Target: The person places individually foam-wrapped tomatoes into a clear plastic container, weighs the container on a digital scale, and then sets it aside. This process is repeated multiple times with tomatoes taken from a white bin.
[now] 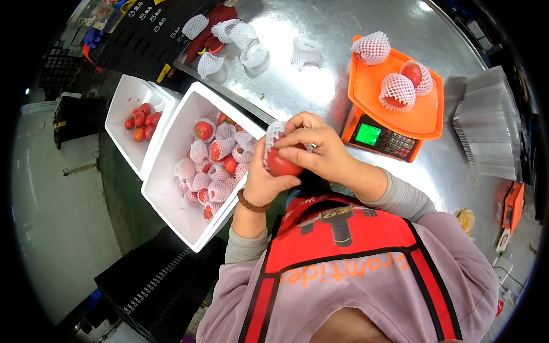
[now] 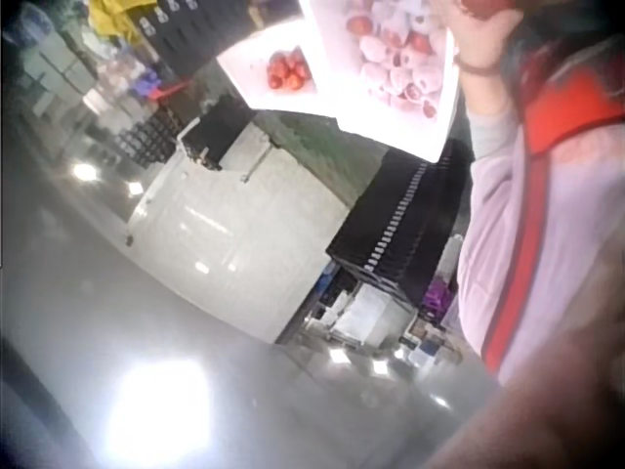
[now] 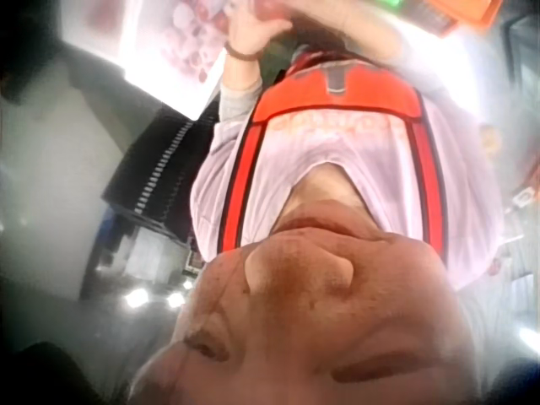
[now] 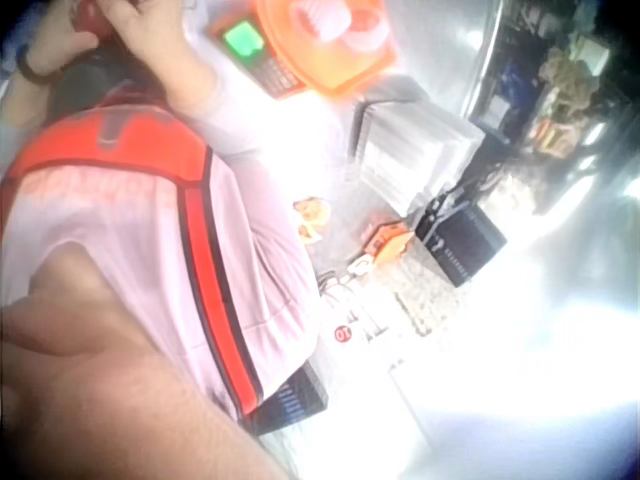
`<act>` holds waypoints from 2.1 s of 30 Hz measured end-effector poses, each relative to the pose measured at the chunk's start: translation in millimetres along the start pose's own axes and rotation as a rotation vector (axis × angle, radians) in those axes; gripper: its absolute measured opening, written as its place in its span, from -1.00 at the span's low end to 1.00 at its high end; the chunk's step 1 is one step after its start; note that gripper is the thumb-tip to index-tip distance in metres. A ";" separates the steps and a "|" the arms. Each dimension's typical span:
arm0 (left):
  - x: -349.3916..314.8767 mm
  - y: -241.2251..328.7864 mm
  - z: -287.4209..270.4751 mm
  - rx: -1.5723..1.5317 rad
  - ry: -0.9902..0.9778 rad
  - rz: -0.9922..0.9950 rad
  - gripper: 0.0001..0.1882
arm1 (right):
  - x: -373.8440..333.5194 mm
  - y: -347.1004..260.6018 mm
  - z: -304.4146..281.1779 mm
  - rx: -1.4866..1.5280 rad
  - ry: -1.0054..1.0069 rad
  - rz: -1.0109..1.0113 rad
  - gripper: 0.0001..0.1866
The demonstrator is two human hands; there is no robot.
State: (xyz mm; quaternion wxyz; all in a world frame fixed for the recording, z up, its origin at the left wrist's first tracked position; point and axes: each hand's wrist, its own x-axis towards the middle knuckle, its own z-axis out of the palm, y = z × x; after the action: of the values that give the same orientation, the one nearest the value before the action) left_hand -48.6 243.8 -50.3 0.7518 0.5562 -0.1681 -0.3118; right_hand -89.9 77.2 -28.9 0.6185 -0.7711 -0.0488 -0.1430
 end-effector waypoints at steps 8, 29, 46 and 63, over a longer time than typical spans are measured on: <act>-13.4 -25.1 14.6 -0.527 0.048 -0.134 -0.26 | 16.1 10.5 3.7 0.242 0.005 0.487 -0.83; 63.0 65.3 -402.5 -0.233 0.916 -0.039 -0.74 | 21.4 87.7 72.6 0.238 -0.257 0.662 -0.72; -73.4 -58.2 -276.4 1.322 -0.047 -0.915 -0.25 | 220.9 151.1 70.0 -0.590 0.335 0.098 -0.34; -52.0 -12.7 -163.1 -0.719 0.026 -0.207 -0.19 | 35.4 58.7 124.7 0.835 -0.320 0.932 -0.41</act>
State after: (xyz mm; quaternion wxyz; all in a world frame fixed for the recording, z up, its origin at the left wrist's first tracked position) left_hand 6.7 394.8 -110.4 0.8658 0.2745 0.0190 -0.4180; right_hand -21.3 180.8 -98.4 0.8488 -0.4176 0.1482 0.2885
